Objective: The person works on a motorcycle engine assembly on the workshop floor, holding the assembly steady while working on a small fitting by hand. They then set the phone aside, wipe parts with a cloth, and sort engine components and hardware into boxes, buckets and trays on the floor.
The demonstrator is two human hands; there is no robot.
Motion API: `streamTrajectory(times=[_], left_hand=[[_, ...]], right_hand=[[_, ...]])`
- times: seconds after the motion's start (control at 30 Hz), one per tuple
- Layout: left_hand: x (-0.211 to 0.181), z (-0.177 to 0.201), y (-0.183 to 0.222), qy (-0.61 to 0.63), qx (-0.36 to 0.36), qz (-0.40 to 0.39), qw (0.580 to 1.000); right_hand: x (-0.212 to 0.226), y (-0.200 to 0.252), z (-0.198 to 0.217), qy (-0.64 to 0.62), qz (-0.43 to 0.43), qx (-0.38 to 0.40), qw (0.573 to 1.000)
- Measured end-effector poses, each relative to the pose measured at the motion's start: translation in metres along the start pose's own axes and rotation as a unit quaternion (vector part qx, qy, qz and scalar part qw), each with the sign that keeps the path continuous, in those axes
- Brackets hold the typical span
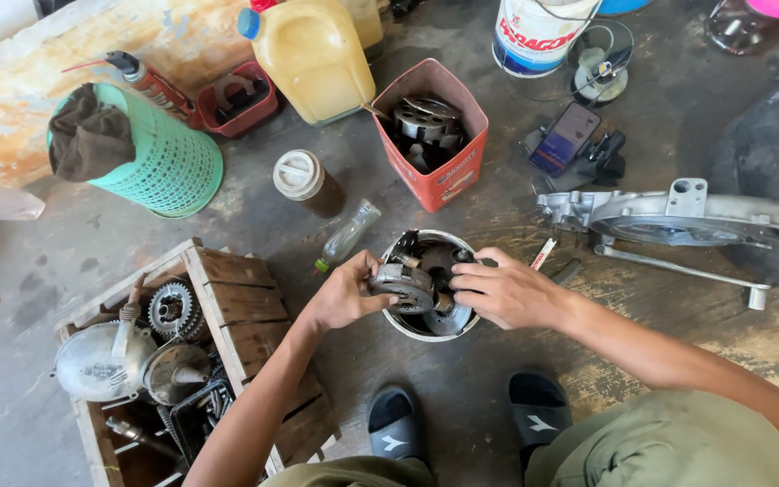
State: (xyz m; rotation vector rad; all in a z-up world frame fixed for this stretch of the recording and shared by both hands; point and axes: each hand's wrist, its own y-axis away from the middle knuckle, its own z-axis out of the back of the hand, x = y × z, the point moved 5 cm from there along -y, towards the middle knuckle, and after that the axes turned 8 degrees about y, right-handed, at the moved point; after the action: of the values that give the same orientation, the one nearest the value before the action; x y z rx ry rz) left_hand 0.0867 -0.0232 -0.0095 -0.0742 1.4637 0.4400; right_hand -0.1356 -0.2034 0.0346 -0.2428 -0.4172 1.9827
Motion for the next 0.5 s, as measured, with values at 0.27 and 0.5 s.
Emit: streamTrajectory(times=[0.27,0.5], left_hand=[[0.004,0.005,-0.005,0.088,0.058,0.008,0.994],[0.002,0.005,-0.005,0.054,0.068,0.004,0.996]], right_hand=[[0.006,-0.007,-0.011,-0.008,-0.009,0.014,1.000],[0.007,-0.012,-0.008,-0.031,-0.037,0.041,0.998]])
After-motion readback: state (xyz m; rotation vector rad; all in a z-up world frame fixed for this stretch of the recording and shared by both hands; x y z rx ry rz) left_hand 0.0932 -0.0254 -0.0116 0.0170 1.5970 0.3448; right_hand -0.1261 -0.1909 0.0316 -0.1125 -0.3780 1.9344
